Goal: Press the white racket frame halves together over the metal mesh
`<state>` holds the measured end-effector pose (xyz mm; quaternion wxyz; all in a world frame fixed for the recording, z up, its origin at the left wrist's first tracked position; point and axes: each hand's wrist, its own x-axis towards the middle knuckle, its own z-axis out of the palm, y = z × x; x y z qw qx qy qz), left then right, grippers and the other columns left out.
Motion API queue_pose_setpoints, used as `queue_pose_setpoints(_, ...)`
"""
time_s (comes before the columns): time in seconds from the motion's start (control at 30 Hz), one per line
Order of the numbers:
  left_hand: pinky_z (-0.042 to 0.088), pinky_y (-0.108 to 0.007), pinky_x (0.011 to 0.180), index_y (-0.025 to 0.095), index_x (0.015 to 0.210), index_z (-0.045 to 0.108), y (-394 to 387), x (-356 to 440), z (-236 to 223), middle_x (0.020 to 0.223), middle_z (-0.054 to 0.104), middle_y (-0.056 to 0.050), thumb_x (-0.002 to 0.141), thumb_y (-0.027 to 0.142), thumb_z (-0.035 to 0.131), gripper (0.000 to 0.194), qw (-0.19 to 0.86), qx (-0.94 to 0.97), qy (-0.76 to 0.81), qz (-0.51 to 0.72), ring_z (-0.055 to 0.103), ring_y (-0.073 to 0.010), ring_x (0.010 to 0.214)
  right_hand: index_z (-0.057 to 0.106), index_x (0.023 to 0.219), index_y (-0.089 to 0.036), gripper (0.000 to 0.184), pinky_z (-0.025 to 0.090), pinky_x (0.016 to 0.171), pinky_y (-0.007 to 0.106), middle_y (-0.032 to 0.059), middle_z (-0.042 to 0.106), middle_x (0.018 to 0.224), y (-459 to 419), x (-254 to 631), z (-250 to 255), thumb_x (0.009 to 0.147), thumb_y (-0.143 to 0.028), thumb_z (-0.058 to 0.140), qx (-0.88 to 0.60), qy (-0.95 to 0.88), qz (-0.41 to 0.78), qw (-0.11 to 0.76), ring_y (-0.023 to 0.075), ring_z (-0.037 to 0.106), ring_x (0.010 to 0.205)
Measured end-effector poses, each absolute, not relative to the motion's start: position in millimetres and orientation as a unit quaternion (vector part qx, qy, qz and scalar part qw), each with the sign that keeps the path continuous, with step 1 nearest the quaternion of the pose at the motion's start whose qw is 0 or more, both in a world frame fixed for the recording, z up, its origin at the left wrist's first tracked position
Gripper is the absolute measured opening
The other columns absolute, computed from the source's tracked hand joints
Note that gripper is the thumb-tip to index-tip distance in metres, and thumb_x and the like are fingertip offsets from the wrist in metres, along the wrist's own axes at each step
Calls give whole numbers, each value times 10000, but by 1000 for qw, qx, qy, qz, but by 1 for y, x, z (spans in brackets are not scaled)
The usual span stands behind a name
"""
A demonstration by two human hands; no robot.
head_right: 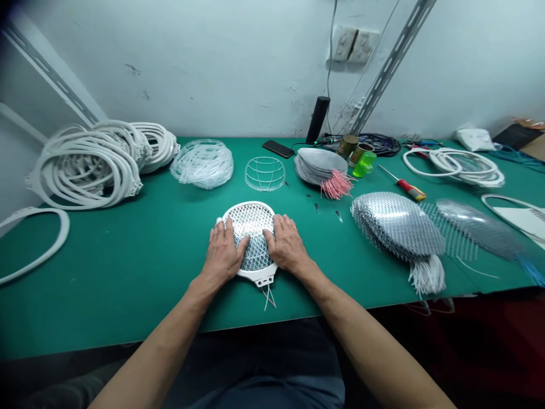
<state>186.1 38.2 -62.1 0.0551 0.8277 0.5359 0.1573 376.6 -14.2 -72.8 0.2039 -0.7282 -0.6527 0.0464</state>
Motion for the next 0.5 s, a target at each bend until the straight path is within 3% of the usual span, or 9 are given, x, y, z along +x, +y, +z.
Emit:
queue_pose_setpoints(0.33,329,-592,1202,-49,1518,374,39,184,-68,1545,424,-351,989,567,538,829,51,839,516,164,365,-451,1492,453,1505,36,698,272,1246,549,253,464,1565,-13,371,-66,1060,-470,271,-740,-635,66,213,391,341,1514)
queue_pose_setpoints(0.5,329,-578,1205,11,1548,351,45,182,-64,1580,395,-320,983,627,504,850,78,842,508,163,341,-422,1513,486,1480,32,678,290,1232,564,267,485,1543,-11,367,-68,1060,-448,256,-750,-624,58,213,386,357,1508)
